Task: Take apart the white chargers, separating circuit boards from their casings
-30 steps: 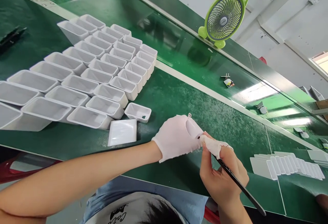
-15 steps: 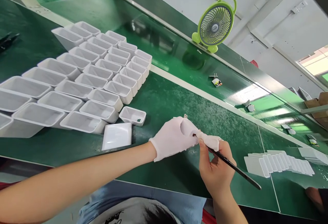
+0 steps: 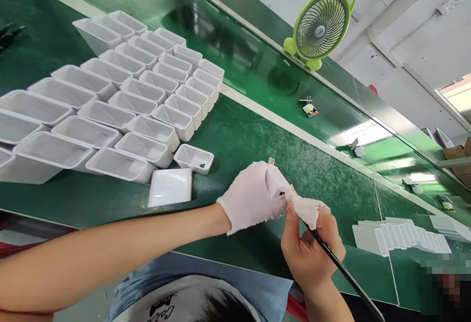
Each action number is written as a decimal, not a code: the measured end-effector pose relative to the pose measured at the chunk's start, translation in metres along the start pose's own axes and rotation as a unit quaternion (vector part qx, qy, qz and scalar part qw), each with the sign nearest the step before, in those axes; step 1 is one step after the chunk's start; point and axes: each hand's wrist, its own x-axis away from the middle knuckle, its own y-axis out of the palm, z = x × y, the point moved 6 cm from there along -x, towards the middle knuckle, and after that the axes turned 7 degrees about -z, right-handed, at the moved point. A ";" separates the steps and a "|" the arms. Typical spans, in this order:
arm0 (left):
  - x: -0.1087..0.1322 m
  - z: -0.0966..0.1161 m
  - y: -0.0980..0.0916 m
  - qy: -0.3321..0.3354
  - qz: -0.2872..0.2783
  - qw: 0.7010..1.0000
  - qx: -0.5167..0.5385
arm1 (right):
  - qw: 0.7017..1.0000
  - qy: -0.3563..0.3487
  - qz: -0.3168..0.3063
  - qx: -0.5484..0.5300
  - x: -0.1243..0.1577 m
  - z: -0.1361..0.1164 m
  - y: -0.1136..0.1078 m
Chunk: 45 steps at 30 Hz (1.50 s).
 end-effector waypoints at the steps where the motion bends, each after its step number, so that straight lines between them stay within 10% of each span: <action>1: 0.001 0.000 -0.001 -0.009 0.009 1.000 -0.010 | 1.000 -0.001 0.004 0.002 -0.001 -0.001 0.000; 27: 0.009 0.000 -0.010 -0.061 0.045 0.992 -0.104 | 0.996 -0.013 0.080 0.046 0.007 -0.007 0.004; 45: 0.008 -0.017 0.004 -0.105 0.024 0.994 0.004 | 0.997 0.056 -0.041 0.016 0.002 0.004 -0.002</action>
